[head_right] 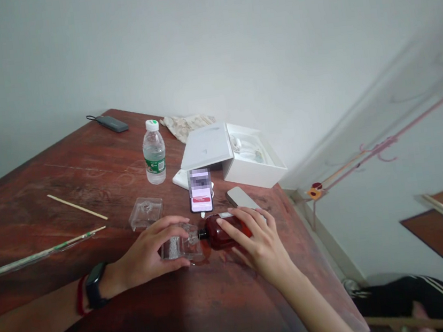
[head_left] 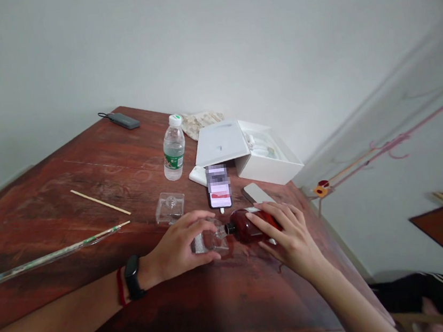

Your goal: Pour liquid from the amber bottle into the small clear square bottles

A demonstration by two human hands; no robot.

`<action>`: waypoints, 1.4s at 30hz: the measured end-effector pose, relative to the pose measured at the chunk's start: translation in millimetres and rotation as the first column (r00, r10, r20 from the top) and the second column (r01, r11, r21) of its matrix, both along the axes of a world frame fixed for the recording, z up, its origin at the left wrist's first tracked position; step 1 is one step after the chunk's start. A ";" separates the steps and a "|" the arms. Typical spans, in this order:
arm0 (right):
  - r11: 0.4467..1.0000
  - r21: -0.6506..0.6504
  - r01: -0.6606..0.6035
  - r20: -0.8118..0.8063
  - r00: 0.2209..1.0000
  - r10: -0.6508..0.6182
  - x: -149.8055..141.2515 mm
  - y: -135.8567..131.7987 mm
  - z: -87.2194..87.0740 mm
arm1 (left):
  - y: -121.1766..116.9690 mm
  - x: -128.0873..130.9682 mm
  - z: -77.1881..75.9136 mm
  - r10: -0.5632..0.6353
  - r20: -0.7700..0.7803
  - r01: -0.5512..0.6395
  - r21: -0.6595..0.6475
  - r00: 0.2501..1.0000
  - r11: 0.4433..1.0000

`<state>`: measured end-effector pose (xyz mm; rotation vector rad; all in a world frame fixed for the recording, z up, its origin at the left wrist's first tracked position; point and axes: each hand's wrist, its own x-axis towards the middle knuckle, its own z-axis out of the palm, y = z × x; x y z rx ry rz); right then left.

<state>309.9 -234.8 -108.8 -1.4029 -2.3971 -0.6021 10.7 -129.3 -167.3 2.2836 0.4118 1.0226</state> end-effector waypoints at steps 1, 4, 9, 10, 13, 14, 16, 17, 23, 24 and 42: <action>1.000 -0.002 0.004 0.002 1.000 -0.004 -0.8 -0.2 1.1 | 0.6 0.1 0.0 -0.002 -0.005 0.002 0.001 1.000 1.000; 0.999 -0.018 0.027 0.011 1.000 -0.027 -2.6 -1.4 3.2 | 2.3 0.1 1.1 -0.013 -0.023 0.013 0.002 1.000 1.000; 0.998 -0.026 0.063 0.006 0.998 -0.063 -6.1 -3.5 5.1 | 2.9 0.0 5.0 -0.016 -0.042 0.017 0.009 0.999 1.000; 0.997 -0.031 0.065 0.004 0.998 -0.065 -6.9 -3.6 5.8 | 2.9 0.0 5.5 -0.016 -0.045 0.016 0.009 0.999 1.000; 0.997 -0.035 0.064 0.001 0.998 -0.064 -8.6 -3.2 8.2 | 3.2 0.3 6.2 -0.012 -0.036 0.012 0.018 0.999 1.000; 0.997 -0.036 0.062 0.002 0.998 -0.062 -8.8 -3.1 8.7 | 3.4 0.4 6.3 -0.010 -0.031 0.011 0.026 0.999 1.000; 0.997 -0.039 0.063 0.008 0.998 -0.063 -8.8 -2.9 9.3 | 4.0 0.5 6.5 -0.007 -0.026 0.008 0.048 1.000 0.999; 0.997 -0.042 0.066 0.015 0.998 -0.066 -8.8 -2.9 9.3 | 4.2 0.4 6.7 -0.004 -0.032 0.006 0.059 0.999 0.998; 0.995 -0.047 0.085 0.031 0.996 -0.083 -10.1 -4.0 10.1 | 5.6 -0.3 7.1 -0.007 -0.070 0.014 0.090 0.998 0.996; 0.995 -0.046 0.086 0.030 0.996 -0.085 -10.6 -4.0 10.5 | 5.8 -0.5 6.6 -0.005 -0.073 0.011 0.091 0.997 0.996; 0.994 -0.050 0.102 0.040 0.994 -0.100 -14.6 -2.4 13.8 | 8.3 -1.7 2.9 -0.016 -0.104 0.025 0.086 0.994 0.996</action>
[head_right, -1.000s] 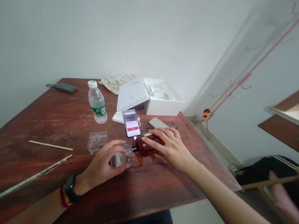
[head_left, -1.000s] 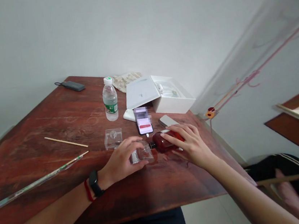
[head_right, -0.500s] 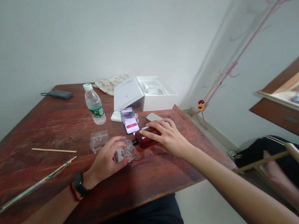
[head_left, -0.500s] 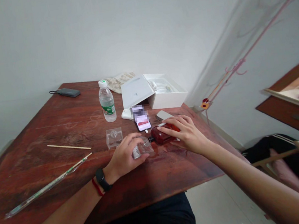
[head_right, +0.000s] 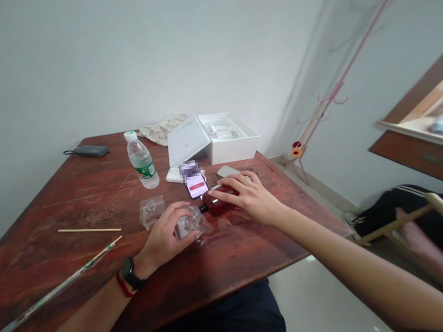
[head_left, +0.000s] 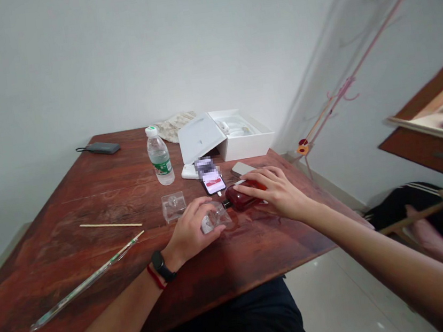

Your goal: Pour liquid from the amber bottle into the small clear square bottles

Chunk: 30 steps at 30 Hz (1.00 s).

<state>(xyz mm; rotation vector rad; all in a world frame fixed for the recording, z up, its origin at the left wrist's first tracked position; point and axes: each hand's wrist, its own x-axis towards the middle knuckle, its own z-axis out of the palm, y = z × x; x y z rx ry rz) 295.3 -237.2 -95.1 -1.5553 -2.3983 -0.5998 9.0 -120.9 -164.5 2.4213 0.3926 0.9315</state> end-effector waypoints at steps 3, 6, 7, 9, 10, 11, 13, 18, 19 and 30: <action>1.000 0.005 -0.007 -0.005 1.000 0.007 -0.5 0.4 0.6 | 0.2 0.9 -0.9 0.009 0.009 -0.009 0.000 1.000 1.000; 1.000 0.010 -0.007 -0.002 1.000 0.007 -1.3 0.5 1.5 | 0.1 1.3 -1.0 0.014 0.011 -0.014 -0.007 1.000 1.000; 1.000 0.010 -0.007 0.000 1.000 0.007 -1.5 0.5 1.9 | 0.0 1.2 -0.8 0.012 0.010 -0.012 -0.009 1.000 1.000; 1.000 0.012 -0.009 0.006 1.000 0.008 -1.8 0.5 2.7 | 0.1 1.0 -0.4 0.011 0.009 -0.011 -0.011 1.000 1.000; 1.000 0.012 -0.011 0.009 1.000 0.011 -1.8 0.4 3.0 | 0.2 1.0 -0.2 0.012 0.008 -0.012 -0.011 1.000 1.000; 1.000 0.013 -0.015 0.011 1.000 0.015 -1.8 0.3 3.3 | 0.2 0.9 0.0 0.013 0.008 -0.013 -0.011 1.000 1.000; 1.000 0.015 -0.021 0.015 1.000 0.021 -1.4 0.2 3.7 | 0.2 0.9 0.1 0.013 0.006 -0.013 -0.008 1.000 1.000; 1.000 0.017 -0.019 0.023 1.000 0.018 0.1 0.3 3.3 | -0.4 1.0 0.5 0.014 0.008 -0.014 -0.002 1.000 1.000; 1.000 0.020 -0.019 0.021 1.000 0.019 0.4 0.4 3.0 | -0.5 1.0 0.7 0.012 0.007 -0.012 -0.002 1.000 1.000; 0.999 0.038 -0.033 -0.001 0.999 0.033 0.6 1.1 1.7 | -0.4 0.8 0.7 0.007 0.003 -0.007 -0.008 1.000 1.000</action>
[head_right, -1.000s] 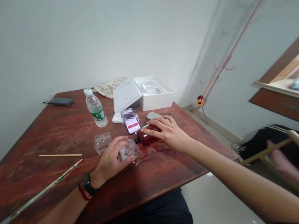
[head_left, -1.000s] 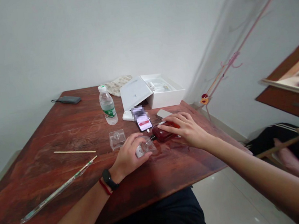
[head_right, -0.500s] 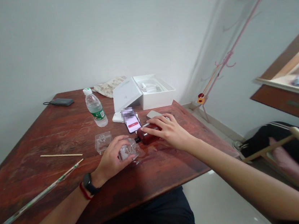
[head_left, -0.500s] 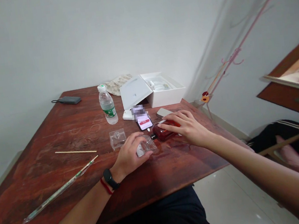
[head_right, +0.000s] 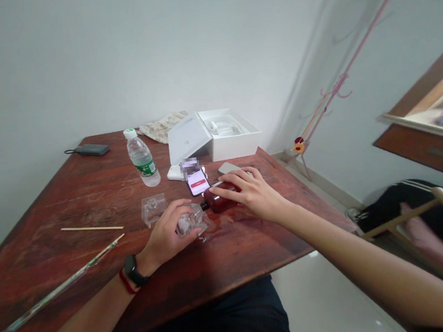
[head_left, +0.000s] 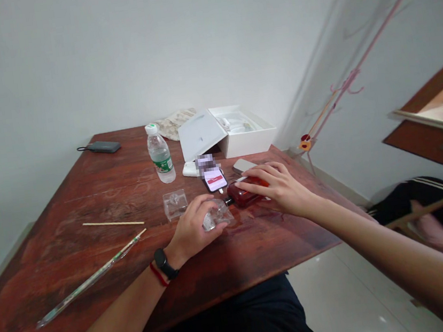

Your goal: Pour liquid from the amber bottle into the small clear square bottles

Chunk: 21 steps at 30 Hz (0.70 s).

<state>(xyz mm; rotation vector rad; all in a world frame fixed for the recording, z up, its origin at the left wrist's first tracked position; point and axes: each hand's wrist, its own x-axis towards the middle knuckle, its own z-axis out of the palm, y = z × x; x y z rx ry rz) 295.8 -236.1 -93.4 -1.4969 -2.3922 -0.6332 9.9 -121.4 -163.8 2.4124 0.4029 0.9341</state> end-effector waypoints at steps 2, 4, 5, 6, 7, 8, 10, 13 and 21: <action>1.000 0.000 0.003 0.002 1.000 -0.003 0.4 0.2 -0.7 | 0.1 -0.1 0.4 0.002 -0.004 -0.002 -0.001 1.000 1.000; 1.000 0.000 0.007 0.006 1.000 -0.007 0.8 0.3 -1.2 | 0.1 -0.3 1.0 0.003 -0.006 -0.003 0.000 1.000 1.000; 1.000 0.001 0.008 0.009 1.000 -0.008 0.8 0.2 -1.3 | 0.0 -0.3 1.3 0.002 -0.005 -0.002 0.001 1.000 1.000; 1.000 0.001 0.008 0.012 1.000 -0.008 0.8 0.2 -1.1 | -0.2 -0.4 1.7 0.001 -0.003 -0.001 0.002 1.000 1.000; 1.000 0.002 0.006 0.014 1.000 -0.006 0.7 0.1 -0.8 | -0.4 -0.5 2.0 0.000 -0.003 0.000 0.002 1.000 1.000; 1.000 0.004 0.003 0.016 1.000 -0.004 0.5 0.1 -0.4 | -0.7 -0.5 2.3 0.000 -0.003 0.000 0.003 1.000 1.000; 1.000 0.008 -0.001 0.021 1.000 0.000 0.2 -0.1 0.8 | -1.1 -0.5 2.5 0.001 -0.001 -0.001 0.006 1.000 1.000; 1.000 0.006 -0.002 0.025 1.000 0.002 -0.2 -0.2 2.3 | -1.2 -0.4 2.1 0.004 0.000 -0.004 0.007 1.000 1.000; 1.000 0.012 -0.010 0.033 0.999 0.010 0.3 0.8 2.7 | -0.7 -1.0 1.7 -0.002 -0.007 0.002 0.018 1.000 1.000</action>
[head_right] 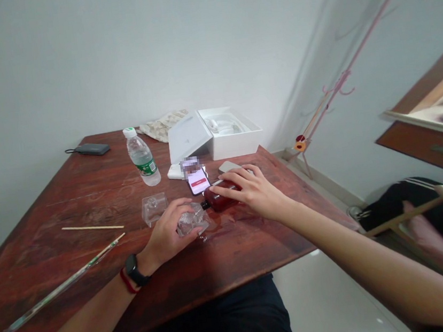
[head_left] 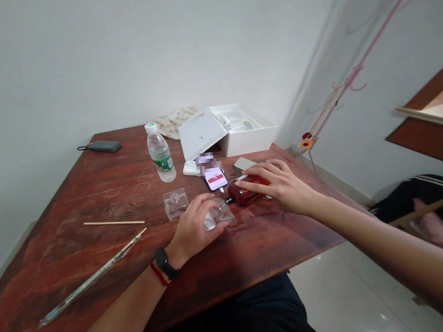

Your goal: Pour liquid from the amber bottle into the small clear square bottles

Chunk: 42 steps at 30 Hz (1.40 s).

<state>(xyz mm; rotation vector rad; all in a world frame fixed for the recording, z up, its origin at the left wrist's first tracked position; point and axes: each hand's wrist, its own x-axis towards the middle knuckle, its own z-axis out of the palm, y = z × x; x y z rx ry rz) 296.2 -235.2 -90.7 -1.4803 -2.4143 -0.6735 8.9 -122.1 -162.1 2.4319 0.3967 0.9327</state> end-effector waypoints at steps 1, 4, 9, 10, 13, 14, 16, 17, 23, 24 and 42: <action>1.000 -0.002 0.001 0.001 1.000 -0.001 0.0 0.2 0.1 | 0.1 0.0 -0.1 0.001 -0.002 -0.001 0.002 1.000 1.000; 1.000 0.007 -0.001 0.008 1.000 0.001 -0.2 0.5 0.2 | 0.7 0.2 -1.3 0.004 -0.004 -0.004 0.013 1.000 1.000; 1.000 0.024 -0.001 0.023 1.000 0.000 -1.6 0.4 0.8 | 2.1 0.6 -3.9 0.003 0.005 -0.003 0.022 1.000 1.000; 1.000 0.024 -0.002 0.024 1.000 0.002 -1.9 0.2 1.1 | 2.1 0.6 -4.2 0.001 0.008 -0.002 0.022 1.000 1.000; 1.000 0.020 -0.005 0.026 1.000 0.005 -2.2 0.0 1.9 | 1.9 0.6 -4.6 0.000 0.012 0.000 0.021 1.000 1.000; 1.000 0.018 -0.005 0.026 1.000 0.005 -2.1 0.1 2.1 | 1.8 0.5 -4.7 0.001 0.014 -0.002 0.022 1.000 1.000; 1.000 0.017 -0.007 0.024 1.000 0.007 -1.9 0.2 2.1 | 1.6 0.6 -4.9 0.006 0.015 -0.006 0.024 1.000 1.000; 1.000 0.017 -0.008 0.022 1.000 0.008 -1.8 0.4 1.9 | 1.6 0.6 -5.0 0.006 0.015 -0.006 0.024 1.000 1.000; 1.000 0.027 -0.007 0.028 1.000 0.006 -2.6 0.7 2.6 | 1.8 1.6 -3.5 -0.001 0.020 0.000 0.027 1.000 1.000; 1.000 0.027 -0.007 0.029 1.000 0.006 -2.8 0.6 3.0 | 1.8 1.7 -3.2 -0.001 0.022 0.000 0.028 1.000 1.000; 1.000 0.008 -0.004 0.045 0.999 0.004 -3.6 0.4 6.3 | 2.2 1.8 -4.2 -0.013 0.029 0.012 0.035 0.999 0.999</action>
